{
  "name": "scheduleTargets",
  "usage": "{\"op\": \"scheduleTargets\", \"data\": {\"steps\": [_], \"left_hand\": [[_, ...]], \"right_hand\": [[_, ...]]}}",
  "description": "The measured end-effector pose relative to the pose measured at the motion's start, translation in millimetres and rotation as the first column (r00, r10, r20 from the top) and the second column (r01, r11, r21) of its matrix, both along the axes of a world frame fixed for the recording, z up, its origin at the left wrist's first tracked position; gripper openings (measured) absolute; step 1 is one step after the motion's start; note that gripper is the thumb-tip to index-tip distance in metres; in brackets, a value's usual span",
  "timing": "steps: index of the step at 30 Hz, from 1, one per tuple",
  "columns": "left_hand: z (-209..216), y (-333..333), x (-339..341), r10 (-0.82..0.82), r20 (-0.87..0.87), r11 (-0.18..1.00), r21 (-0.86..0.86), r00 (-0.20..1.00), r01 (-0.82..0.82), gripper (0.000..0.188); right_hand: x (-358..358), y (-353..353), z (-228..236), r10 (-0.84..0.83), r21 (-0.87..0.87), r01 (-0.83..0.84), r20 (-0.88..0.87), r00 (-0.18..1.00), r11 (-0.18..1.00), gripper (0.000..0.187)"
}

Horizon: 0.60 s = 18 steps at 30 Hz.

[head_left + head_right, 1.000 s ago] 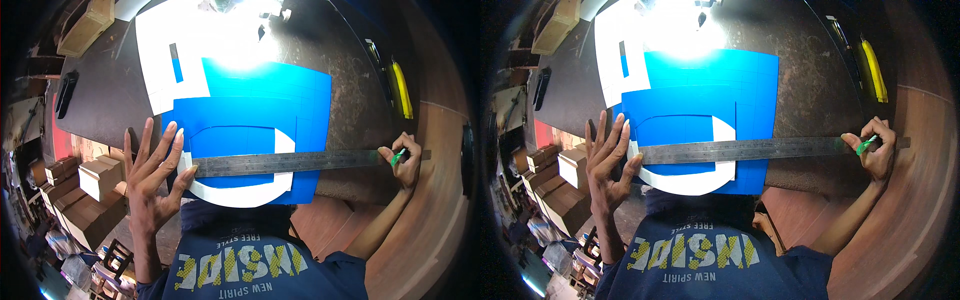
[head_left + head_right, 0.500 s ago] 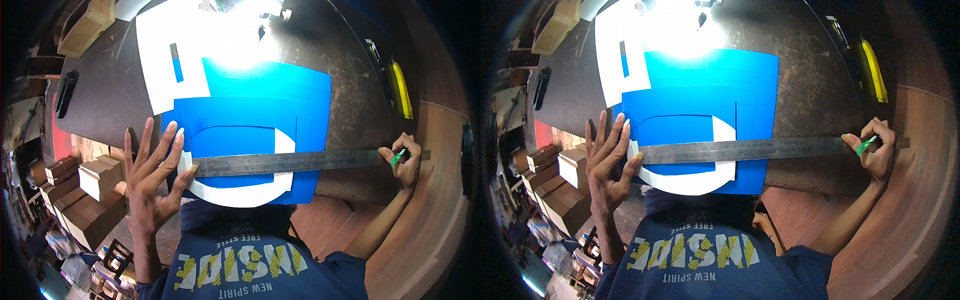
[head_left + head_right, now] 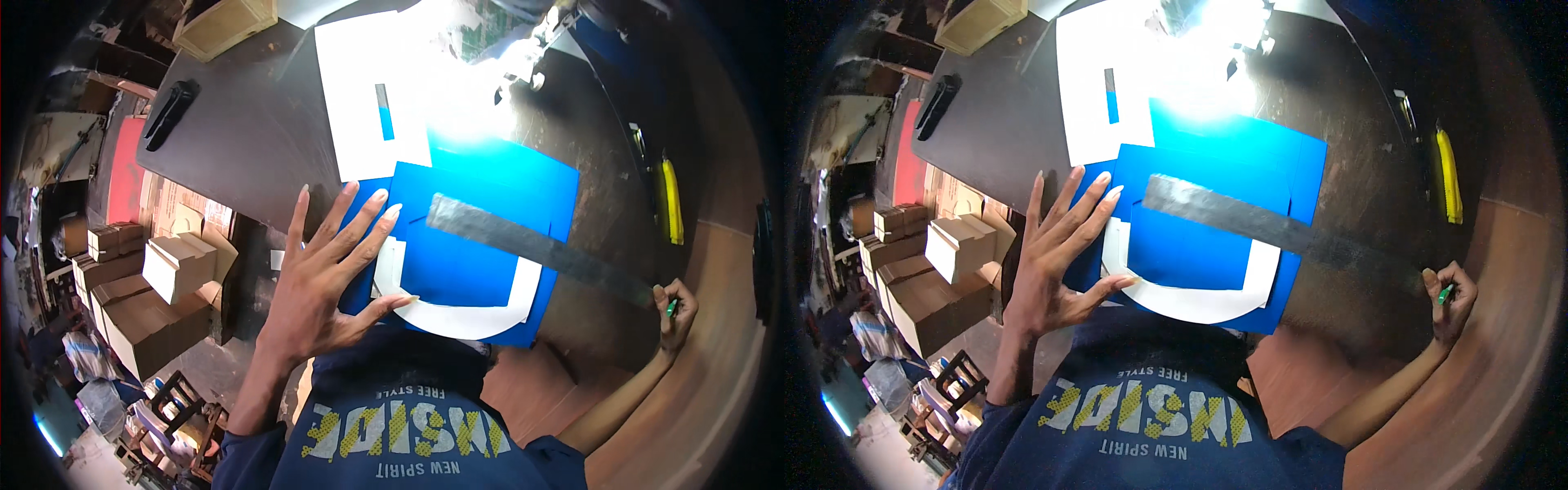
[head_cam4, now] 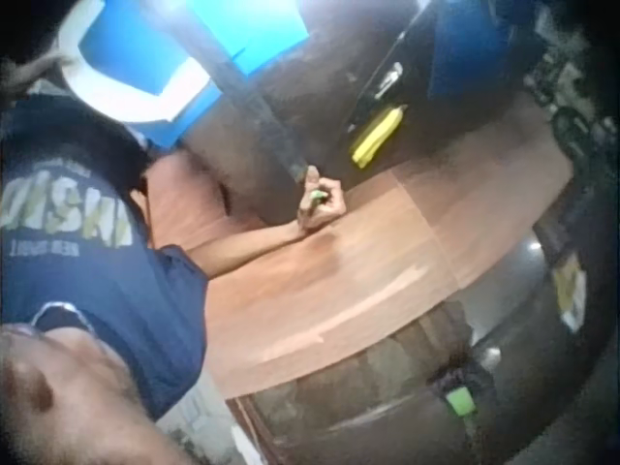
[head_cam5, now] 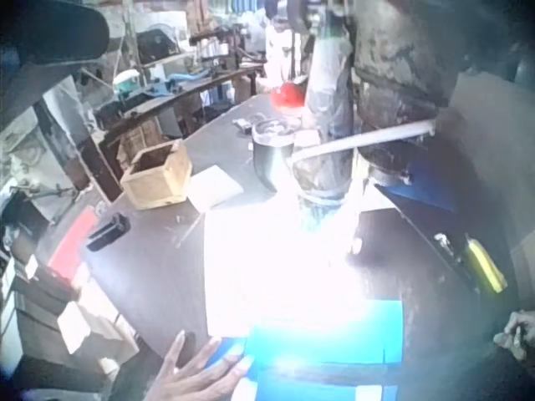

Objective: The person positions a ruler on a blue card and draws lines using a pen. They align a white paper template over the card, trace its shape, and set the template aside.

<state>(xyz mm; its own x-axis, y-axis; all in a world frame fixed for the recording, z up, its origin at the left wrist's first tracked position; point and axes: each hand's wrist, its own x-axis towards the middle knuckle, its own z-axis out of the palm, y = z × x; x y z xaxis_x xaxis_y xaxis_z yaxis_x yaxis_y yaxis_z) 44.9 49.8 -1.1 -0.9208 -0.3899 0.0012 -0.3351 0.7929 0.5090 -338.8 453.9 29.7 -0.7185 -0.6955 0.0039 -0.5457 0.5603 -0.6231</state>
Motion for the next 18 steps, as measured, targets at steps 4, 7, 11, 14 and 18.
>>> {"op": "scheduleTargets", "data": {"steps": [4, 7, 11, 14, 18], "left_hand": [[0, -4, 8, 0.133, -0.251, 0.991, 0.005, 0.959, -0.136, 0.048], [-2, -10, 14, 0.225, -0.332, 0.974, 0.095, 0.916, -0.205, 0.036], [-1, -8, 12, 0.237, -0.353, 0.971, 0.053, 0.905, -0.234, 0.031], [-6, -7, 10, 0.219, -0.363, 0.974, 0.03, 0.906, -0.224, 0.032], [2, -8, 6, 0.2, -0.357, 0.978, 0.011, 0.912, -0.21, 0.034]], "right_hand": [[3, 10, 3, -0.094, 0.034, 0.096, -0.047, 0.994, 0.995, 0.042], [9, 19, -2, -0.114, -0.013, 0.113, -0.049, 0.992, 0.994, 0.043], [14, 18, -2, -0.123, 0.028, 0.125, -0.053, 0.991, 0.992, 0.042], [13, 24, -12, -0.09, -0.047, 0.087, -0.07, 0.993, 0.995, 0.041], [14, 18, -11, -0.071, 0.005, 0.072, -0.08, 0.994, 0.997, 0.035]]}}
